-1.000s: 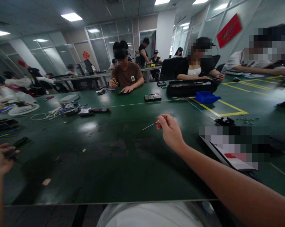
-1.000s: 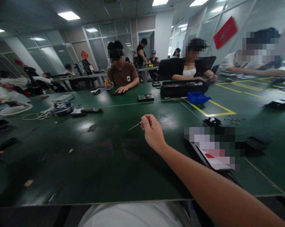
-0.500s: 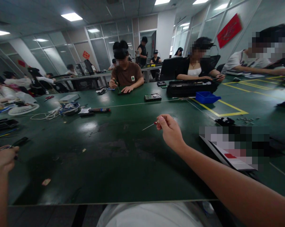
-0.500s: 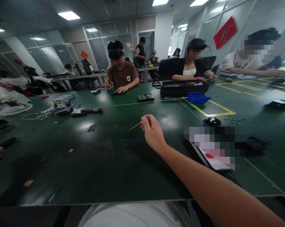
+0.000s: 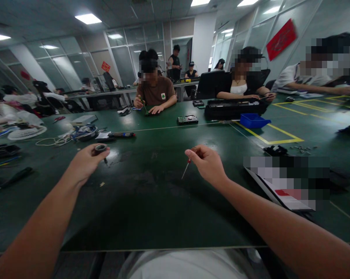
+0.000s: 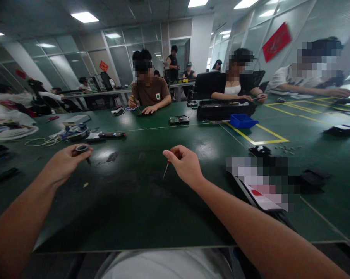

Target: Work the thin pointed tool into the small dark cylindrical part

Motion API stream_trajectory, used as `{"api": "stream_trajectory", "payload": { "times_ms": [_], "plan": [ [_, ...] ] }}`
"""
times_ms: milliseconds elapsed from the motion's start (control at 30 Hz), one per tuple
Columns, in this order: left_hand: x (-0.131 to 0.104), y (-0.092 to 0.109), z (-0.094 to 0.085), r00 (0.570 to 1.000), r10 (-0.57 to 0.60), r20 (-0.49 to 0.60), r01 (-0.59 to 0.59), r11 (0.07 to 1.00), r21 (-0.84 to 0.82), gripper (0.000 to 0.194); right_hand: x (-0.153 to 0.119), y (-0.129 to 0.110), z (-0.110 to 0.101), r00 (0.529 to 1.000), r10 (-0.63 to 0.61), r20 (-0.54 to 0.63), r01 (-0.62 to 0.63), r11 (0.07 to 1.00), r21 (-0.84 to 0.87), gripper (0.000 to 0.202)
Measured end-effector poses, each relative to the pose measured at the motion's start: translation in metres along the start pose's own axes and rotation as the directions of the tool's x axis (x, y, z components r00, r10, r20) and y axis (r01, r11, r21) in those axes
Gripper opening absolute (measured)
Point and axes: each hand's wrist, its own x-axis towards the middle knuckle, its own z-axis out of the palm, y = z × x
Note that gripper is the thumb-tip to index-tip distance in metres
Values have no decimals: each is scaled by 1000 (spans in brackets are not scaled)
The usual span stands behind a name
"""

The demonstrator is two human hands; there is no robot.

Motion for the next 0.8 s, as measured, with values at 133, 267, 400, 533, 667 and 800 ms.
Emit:
{"api": "stream_trajectory", "payload": {
  "times_ms": [133, 267, 400, 533, 667, 800],
  "plan": [
    [-25, 48, 57, 971, 144, 191, -121, 985, -127, 38, -2, -2, -2, 1000, -19, -17, 18, 1000, -18, 34],
    [-39, 73, 109, 891, 307, 334, -266, 950, -162, 29, -2, -2, -3, 999, -24, -39, 26, 999, 46, 33],
    [-51, 82, 151, 846, 366, 388, -336, 931, -145, 24, 0, -1, -3, 996, -32, -88, 48, 981, 188, 29],
    [-59, 77, 172, 848, 354, 395, -339, 934, -110, 27, 1, 0, -1, 988, -35, -148, 79, 949, 304, 25],
    [-61, 66, 176, 854, 357, 378, -334, 934, -128, 26, 1, 1, 2, 991, -43, -125, 78, 955, 286, 24],
    [-60, 60, 174, 858, 367, 358, -341, 930, -137, 29, 0, 5, 5, 995, -40, -88, 61, 966, 250, 24]
  ]
}}
